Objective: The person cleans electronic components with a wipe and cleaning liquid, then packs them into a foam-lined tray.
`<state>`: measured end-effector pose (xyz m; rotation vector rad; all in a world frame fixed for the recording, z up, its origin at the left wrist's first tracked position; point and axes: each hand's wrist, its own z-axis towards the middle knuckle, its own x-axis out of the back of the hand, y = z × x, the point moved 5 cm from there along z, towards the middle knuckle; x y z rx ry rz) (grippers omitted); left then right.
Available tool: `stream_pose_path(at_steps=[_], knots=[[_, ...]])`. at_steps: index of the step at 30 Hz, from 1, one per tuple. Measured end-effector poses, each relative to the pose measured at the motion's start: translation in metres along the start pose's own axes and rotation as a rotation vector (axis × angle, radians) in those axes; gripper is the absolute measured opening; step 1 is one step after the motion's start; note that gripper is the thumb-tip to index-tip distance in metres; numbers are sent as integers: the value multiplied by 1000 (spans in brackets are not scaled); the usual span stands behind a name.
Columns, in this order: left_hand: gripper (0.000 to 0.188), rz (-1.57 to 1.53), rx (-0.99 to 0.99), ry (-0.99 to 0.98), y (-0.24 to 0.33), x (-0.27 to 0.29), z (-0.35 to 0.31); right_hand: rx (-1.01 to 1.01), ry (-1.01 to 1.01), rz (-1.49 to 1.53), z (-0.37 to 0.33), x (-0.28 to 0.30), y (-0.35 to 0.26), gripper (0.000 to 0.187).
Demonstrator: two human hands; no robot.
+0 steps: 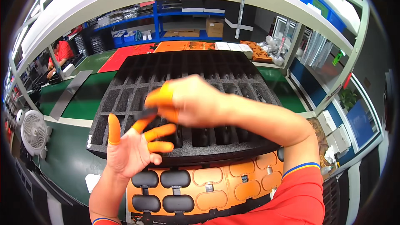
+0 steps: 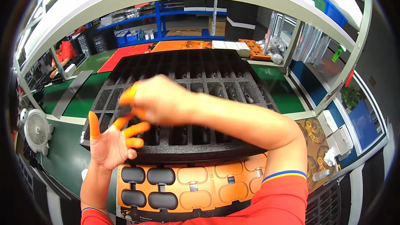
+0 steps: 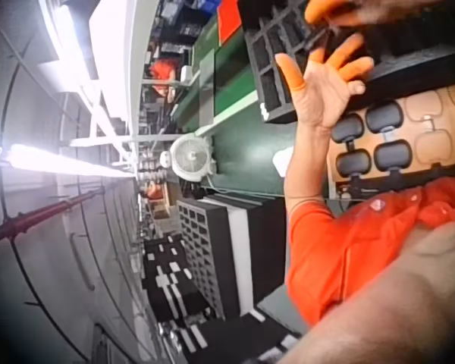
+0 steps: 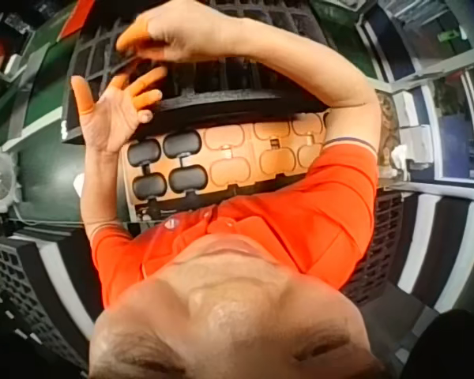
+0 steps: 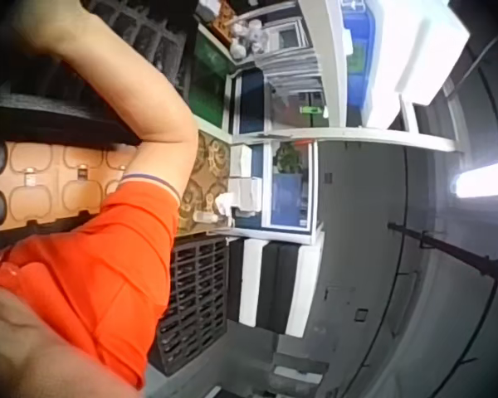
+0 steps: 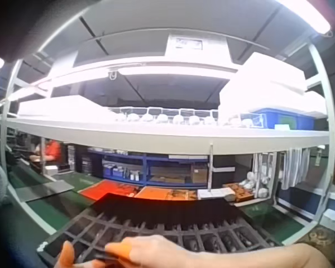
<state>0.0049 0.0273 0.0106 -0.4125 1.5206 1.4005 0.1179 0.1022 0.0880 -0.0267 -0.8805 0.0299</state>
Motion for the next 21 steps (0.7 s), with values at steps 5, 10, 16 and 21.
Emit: stream_pose_path(at_steps=[5, 10, 16, 21], knots=[[64, -108, 2, 11, -7, 26, -24, 51, -53, 333, 4, -6, -14, 17], [53, 655, -158, 329, 7, 23, -65, -910, -35, -304, -29, 16, 198, 31], [34, 629, -596, 818, 31, 83, -210, -831, -216, -748, -173, 10, 356, 29], [30, 251, -459, 1216, -7, 154, -286, -713, 152, -887, -238, 137, 440, 40]])
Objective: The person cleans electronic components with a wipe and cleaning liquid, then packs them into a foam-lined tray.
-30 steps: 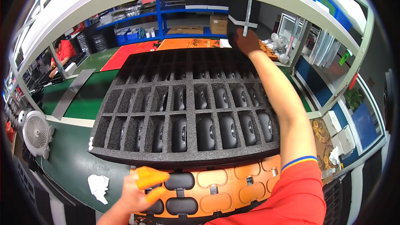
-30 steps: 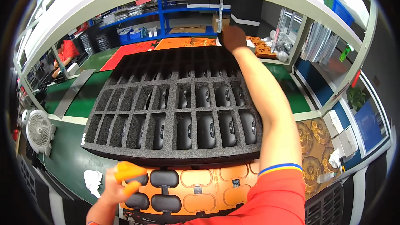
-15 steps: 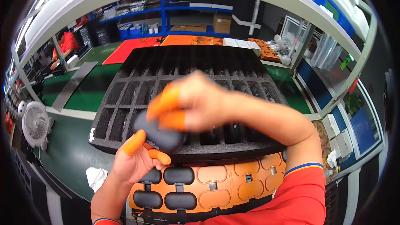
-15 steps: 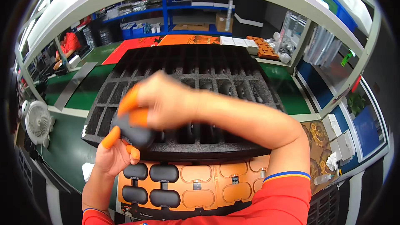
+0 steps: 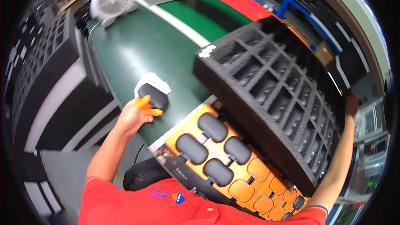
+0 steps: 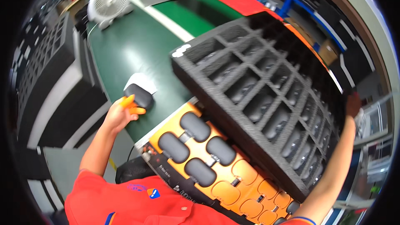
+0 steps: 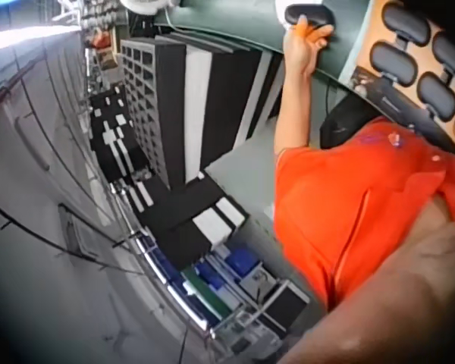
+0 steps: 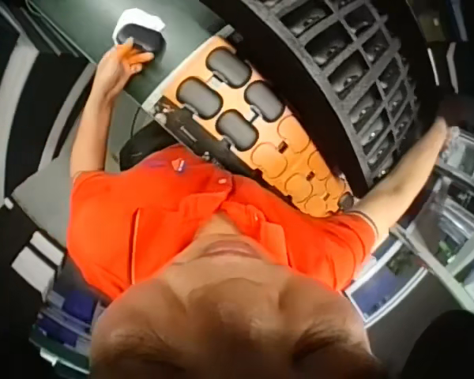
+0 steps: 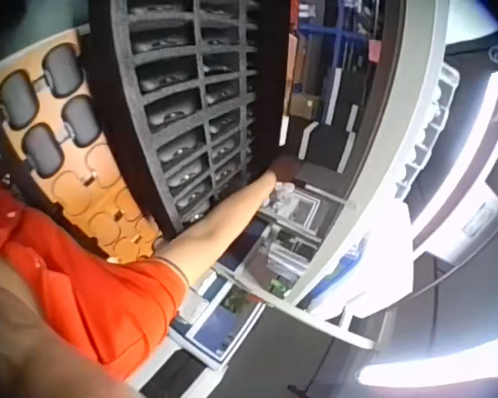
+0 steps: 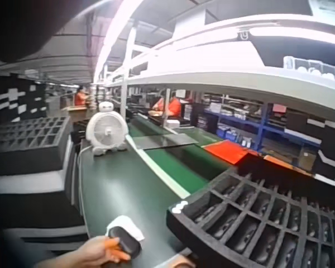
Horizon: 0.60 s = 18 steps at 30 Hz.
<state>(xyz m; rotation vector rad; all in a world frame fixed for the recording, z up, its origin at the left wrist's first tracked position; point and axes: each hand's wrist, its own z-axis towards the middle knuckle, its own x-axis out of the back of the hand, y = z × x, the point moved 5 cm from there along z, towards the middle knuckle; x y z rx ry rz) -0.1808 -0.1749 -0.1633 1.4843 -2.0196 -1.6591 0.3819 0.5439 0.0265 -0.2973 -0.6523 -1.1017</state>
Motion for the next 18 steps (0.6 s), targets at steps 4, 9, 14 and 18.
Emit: stream_pose_path(at_steps=[4, 9, 14, 18], knots=[[30, 1098, 92, 1, 36, 7, -22, -221, -360, 846, -10, 80, -111, 32], [46, 1606, -816, -133, 55, -28, -23, -213, 9, 848, -167, 297, -311, 27], [64, 1625, -856, -323, 39, -26, -2, -458, 313, 700, -348, 363, -336, 32], [66, 1589, -728, -420, 35, -42, 0, -856, 227, 962, -410, 328, -340, 36]])
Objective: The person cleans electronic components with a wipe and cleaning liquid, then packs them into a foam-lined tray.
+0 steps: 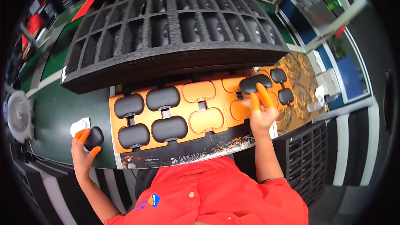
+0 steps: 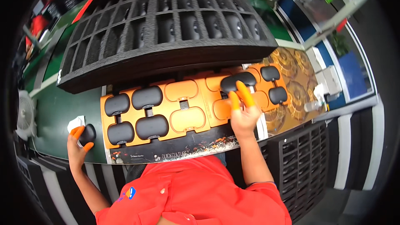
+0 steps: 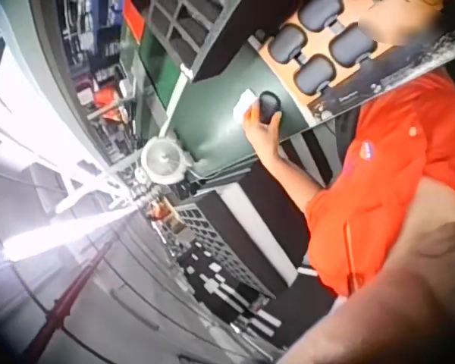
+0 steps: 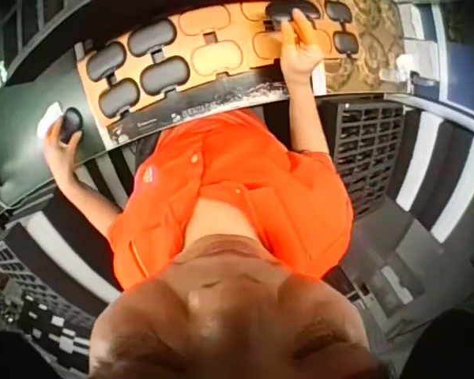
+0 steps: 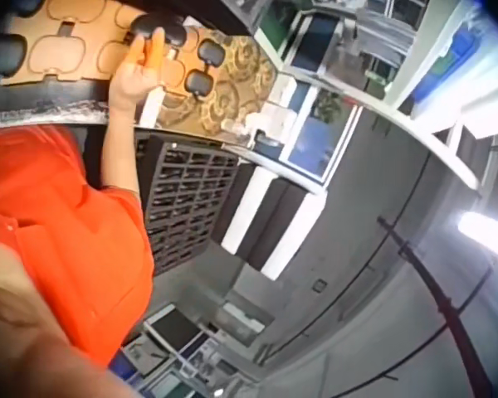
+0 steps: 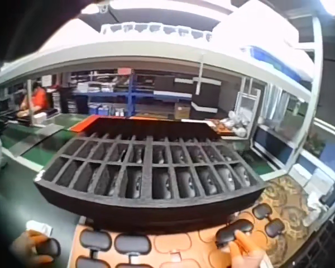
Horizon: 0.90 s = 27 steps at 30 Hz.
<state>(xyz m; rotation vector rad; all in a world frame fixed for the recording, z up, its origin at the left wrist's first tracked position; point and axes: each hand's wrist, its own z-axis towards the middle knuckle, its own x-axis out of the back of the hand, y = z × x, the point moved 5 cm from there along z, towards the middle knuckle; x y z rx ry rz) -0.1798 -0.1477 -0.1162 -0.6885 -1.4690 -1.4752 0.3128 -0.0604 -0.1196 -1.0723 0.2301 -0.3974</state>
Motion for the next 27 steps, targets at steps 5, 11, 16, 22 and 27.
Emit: stream_pose_path(at_steps=[5, 11, 16, 22, 27], knots=[[67, 16, 22, 149, 11, 14, -10, -45, -198, -344, 8, -15, 31, 32], [66, -351, -231, 75, 161, 1, -4, -274, -372, -594, 14, -18, 39, 31], [56, -71, -715, -56, 258, -103, 69, 485, -425, -736, 46, -14, 14, 31], [54, -37, -649, -186, 271, -149, 90, 421, -492, -536, 62, 0, -7, 31], [51, -149, -578, -380, 255, -160, 96, 713, -549, -309, 109, -17, -85, 28]])
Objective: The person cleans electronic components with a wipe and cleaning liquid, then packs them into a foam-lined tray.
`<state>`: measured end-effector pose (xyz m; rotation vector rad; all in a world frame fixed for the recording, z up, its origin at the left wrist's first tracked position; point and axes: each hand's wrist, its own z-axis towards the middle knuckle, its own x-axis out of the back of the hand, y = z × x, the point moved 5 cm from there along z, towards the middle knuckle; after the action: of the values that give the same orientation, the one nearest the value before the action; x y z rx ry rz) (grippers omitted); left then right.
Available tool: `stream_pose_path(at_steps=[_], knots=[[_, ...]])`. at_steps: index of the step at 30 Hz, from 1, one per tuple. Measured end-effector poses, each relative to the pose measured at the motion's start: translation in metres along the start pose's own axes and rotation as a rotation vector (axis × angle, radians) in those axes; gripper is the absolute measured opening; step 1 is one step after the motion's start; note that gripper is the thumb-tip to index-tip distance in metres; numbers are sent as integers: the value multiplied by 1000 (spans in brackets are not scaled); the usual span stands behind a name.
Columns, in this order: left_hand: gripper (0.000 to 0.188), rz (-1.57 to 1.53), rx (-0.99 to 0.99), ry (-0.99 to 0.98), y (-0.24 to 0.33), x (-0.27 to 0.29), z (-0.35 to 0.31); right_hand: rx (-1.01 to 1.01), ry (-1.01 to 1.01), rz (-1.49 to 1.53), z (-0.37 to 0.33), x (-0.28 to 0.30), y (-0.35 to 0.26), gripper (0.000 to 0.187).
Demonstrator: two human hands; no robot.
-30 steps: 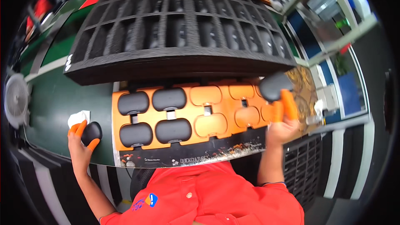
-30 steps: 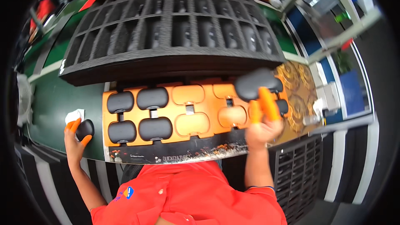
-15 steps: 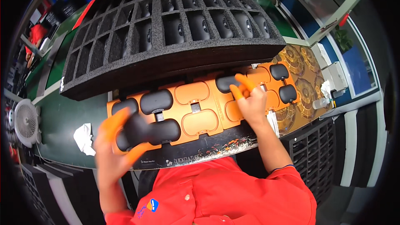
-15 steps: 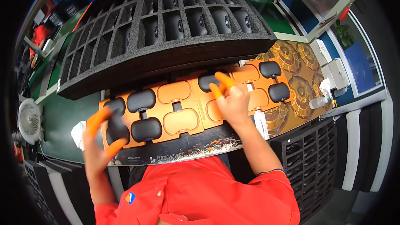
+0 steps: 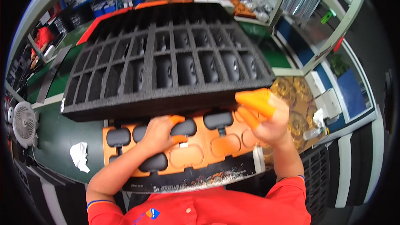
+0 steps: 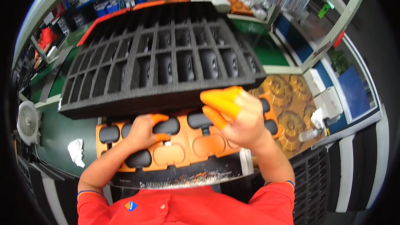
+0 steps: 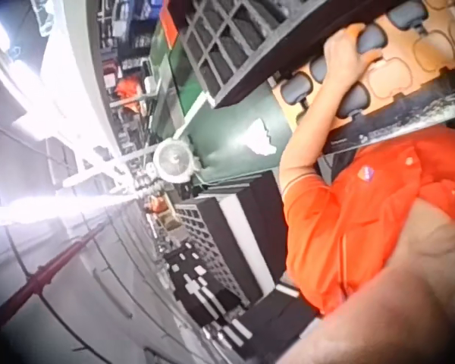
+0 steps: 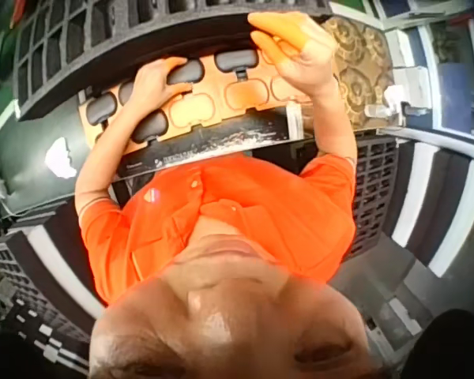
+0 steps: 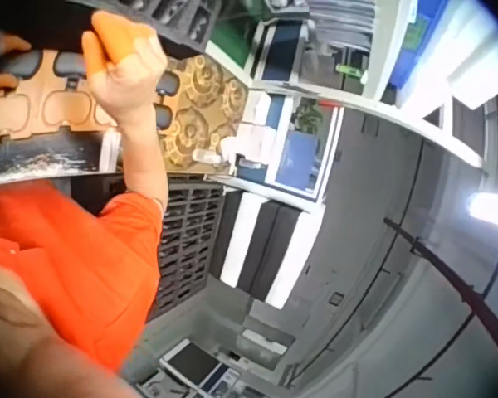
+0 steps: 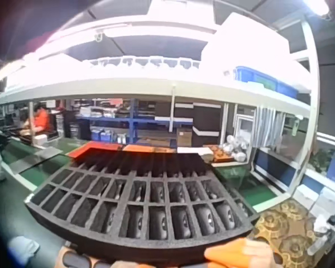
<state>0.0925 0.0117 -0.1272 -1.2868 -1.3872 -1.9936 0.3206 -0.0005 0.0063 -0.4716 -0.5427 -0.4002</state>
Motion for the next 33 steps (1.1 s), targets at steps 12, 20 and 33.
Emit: stream_pose_path(at_steps=[12, 20, 33], knots=[[47, 124, -246, 174, 45, 48, -35, -404, -285, -876, 231, -89, 298, 19], [48, 17, -249, 146, 31, 73, -63, -448, -263, -808, 229, -111, 335, 22], [68, -1723, -72, 294, -2, 156, -8, 590, -584, -22, 168, -91, -54, 26]])
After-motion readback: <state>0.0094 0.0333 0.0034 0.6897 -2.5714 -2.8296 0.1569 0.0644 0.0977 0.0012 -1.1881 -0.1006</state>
